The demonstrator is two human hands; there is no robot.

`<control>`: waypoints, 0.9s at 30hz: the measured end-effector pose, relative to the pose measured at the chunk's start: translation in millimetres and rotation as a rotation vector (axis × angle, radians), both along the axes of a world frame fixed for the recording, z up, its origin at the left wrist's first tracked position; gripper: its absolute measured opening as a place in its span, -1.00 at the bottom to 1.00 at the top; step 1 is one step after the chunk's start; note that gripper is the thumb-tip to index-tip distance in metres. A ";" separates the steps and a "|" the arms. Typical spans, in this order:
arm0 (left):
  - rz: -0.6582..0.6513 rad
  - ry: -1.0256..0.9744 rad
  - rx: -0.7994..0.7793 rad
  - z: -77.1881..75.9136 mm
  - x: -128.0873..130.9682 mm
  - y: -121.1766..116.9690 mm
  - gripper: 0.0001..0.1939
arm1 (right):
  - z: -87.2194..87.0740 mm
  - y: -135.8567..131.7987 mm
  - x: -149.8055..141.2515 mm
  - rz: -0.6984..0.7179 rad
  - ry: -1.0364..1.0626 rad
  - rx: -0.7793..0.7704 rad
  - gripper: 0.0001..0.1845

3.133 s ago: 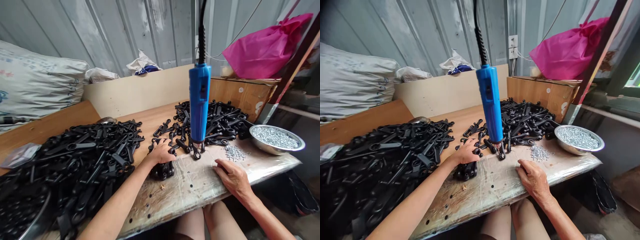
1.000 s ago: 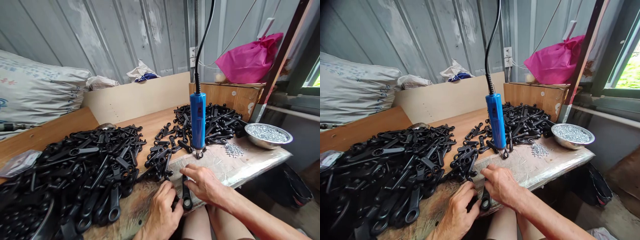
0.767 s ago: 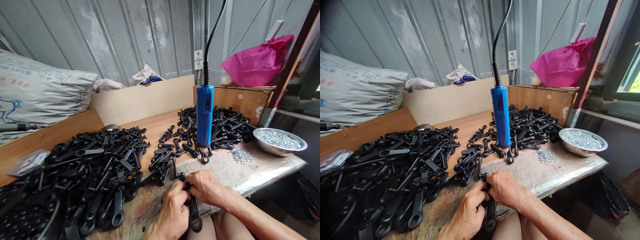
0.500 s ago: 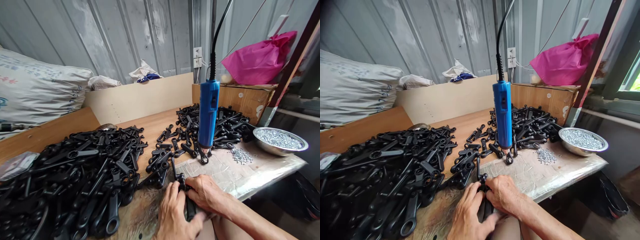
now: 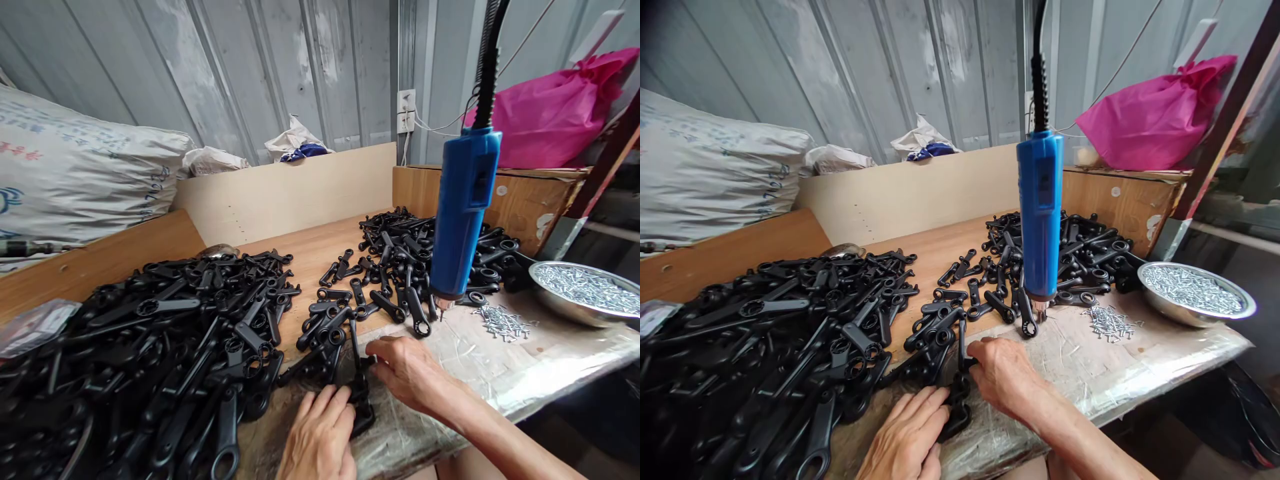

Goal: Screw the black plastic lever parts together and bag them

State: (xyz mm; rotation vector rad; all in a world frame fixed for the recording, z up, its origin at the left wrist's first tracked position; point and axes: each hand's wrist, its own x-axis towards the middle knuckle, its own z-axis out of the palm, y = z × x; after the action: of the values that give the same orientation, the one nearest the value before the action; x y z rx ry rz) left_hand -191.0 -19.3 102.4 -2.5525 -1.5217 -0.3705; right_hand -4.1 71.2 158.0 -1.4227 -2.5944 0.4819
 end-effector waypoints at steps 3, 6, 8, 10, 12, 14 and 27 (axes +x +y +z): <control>-0.019 -0.010 0.074 2.8 -12.1 -1.2 -0.65 | -8.5 3.6 -12.6 0.036 -0.057 0.023 -0.75; 0.059 -0.067 0.242 14.7 -25.1 8.2 -0.71 | -19.1 8.3 -21.1 0.031 -0.080 0.052 -0.76; 0.196 -0.062 0.254 25.2 -32.1 18.7 -0.65 | -22.7 10.6 -23.2 0.024 -0.095 0.065 -0.75; 0.334 -0.020 0.114 33.5 -36.7 29.4 -0.55 | -21.7 10.2 -21.5 0.029 -0.106 0.068 -0.76; 0.415 0.003 -0.028 37.6 -39.6 38.2 -0.51 | -17.3 6.5 -15.6 0.025 -0.109 0.067 -0.80; 0.457 -0.018 -0.072 39.1 -42.5 43.7 -0.54 | -11.5 0.0 -5.1 0.009 -0.113 0.058 -0.82; 0.324 -0.882 -0.157 74.9 -49.3 -35.7 -0.79 | 13.4 -46.9 36.9 0.488 0.415 -0.301 -0.74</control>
State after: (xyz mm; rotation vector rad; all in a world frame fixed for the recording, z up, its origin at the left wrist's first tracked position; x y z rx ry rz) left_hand -240.4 -55.0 177.3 -2.2674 -2.2463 -1.5166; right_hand 32.8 24.3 171.4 -0.6254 -2.5630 1.1327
